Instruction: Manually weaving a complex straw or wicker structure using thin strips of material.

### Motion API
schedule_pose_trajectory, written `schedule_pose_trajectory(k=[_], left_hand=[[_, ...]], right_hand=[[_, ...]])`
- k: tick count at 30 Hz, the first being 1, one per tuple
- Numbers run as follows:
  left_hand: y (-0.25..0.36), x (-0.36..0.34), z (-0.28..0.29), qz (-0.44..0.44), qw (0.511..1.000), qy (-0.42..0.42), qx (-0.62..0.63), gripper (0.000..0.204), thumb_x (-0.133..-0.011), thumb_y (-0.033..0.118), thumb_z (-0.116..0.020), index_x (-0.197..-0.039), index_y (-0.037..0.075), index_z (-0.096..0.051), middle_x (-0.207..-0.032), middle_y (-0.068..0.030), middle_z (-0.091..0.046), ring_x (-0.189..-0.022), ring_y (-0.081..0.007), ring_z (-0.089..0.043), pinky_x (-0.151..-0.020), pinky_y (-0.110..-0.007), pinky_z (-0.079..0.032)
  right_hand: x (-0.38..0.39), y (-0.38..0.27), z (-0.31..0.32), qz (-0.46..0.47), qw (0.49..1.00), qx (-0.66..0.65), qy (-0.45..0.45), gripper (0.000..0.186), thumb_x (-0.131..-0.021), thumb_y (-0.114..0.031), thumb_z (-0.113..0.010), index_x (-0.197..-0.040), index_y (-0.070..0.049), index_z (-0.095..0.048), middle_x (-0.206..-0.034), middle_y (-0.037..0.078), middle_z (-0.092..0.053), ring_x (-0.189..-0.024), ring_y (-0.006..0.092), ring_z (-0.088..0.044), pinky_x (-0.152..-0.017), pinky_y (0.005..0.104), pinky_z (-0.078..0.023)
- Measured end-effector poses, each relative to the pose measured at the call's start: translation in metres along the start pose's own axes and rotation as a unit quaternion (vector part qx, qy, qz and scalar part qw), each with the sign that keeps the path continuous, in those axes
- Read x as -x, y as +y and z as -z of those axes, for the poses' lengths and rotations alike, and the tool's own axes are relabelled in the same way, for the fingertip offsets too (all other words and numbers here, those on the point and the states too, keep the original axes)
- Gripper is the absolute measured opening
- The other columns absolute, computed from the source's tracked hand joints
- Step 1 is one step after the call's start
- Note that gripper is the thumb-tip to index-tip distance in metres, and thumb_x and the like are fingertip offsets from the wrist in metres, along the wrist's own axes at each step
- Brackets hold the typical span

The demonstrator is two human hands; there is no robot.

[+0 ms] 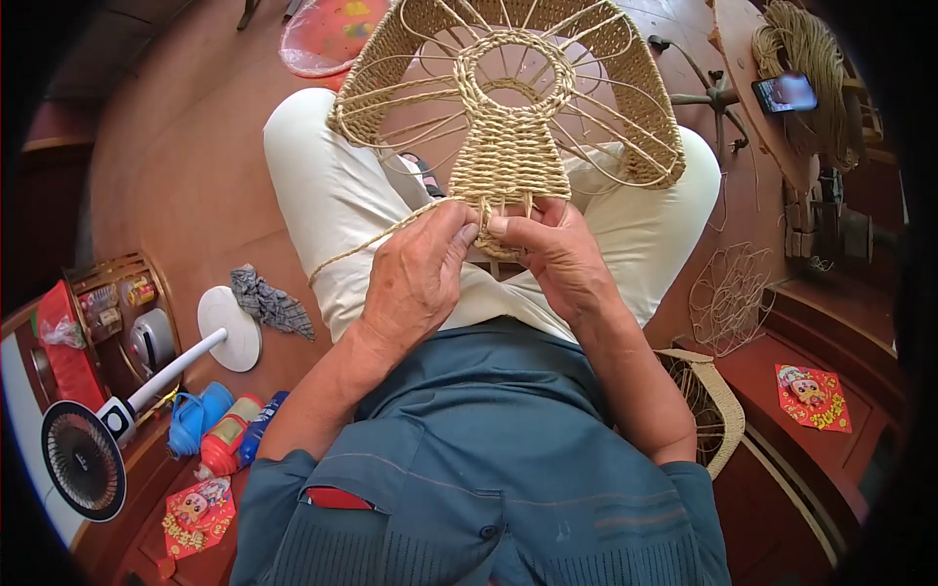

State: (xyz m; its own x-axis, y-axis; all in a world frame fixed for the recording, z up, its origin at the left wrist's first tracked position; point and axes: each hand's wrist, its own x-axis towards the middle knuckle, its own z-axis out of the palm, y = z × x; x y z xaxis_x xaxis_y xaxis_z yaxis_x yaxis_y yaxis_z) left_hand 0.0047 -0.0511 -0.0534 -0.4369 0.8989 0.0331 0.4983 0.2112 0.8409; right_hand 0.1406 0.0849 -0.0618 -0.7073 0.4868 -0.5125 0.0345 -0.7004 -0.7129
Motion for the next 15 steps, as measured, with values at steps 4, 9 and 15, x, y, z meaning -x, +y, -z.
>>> schedule_pose_trajectory(k=[4, 9, 15], left_hand=[[0.0, 0.0, -0.004, -0.011, 1.0, 0.015, -0.002, 0.006, -0.105, 0.007, -0.065, -0.109, 0.003, -0.064, -0.096, -0.0195, -0.07, -0.088, -0.0436, -0.07, -0.075, -0.049, -0.054], [-0.001, 0.002, -0.005, 0.0, 1.0, 0.019, 0.011, 0.008, -0.108, 0.005, -0.063, -0.113, 0.001, -0.068, -0.093, -0.0153, -0.07, -0.081, -0.0316, -0.072, -0.074, -0.04, -0.056], [0.003, 0.0, -0.006, -0.029, 0.998, 0.051, -0.004, 0.008, -0.105, 0.006, -0.069, -0.111, 0.001, -0.072, -0.095, -0.0143, -0.072, -0.084, -0.0304, -0.072, -0.075, -0.039, -0.056]], right_hand=[[0.003, -0.001, 0.009, -0.048, 0.999, -0.012, -0.02, 0.05, -0.094, -0.015, -0.081, -0.139, -0.003, -0.062, -0.121, 0.004, -0.075, -0.102, 0.0128, -0.073, -0.09, 0.0295, -0.058], [0.003, 0.011, 0.01, -0.082, 0.979, -0.158, -0.1, 0.058, -0.096, -0.019, -0.079, -0.149, -0.013, -0.057, -0.141, 0.001, -0.066, -0.13, 0.0141, -0.062, -0.112, 0.0394, -0.048], [0.005, 0.017, 0.006, 0.004, 0.994, -0.104, -0.031, 0.055, -0.094, -0.009, -0.08, -0.144, -0.006, -0.057, -0.128, 0.005, -0.072, -0.114, 0.0153, -0.071, -0.1, 0.0352, -0.058]])
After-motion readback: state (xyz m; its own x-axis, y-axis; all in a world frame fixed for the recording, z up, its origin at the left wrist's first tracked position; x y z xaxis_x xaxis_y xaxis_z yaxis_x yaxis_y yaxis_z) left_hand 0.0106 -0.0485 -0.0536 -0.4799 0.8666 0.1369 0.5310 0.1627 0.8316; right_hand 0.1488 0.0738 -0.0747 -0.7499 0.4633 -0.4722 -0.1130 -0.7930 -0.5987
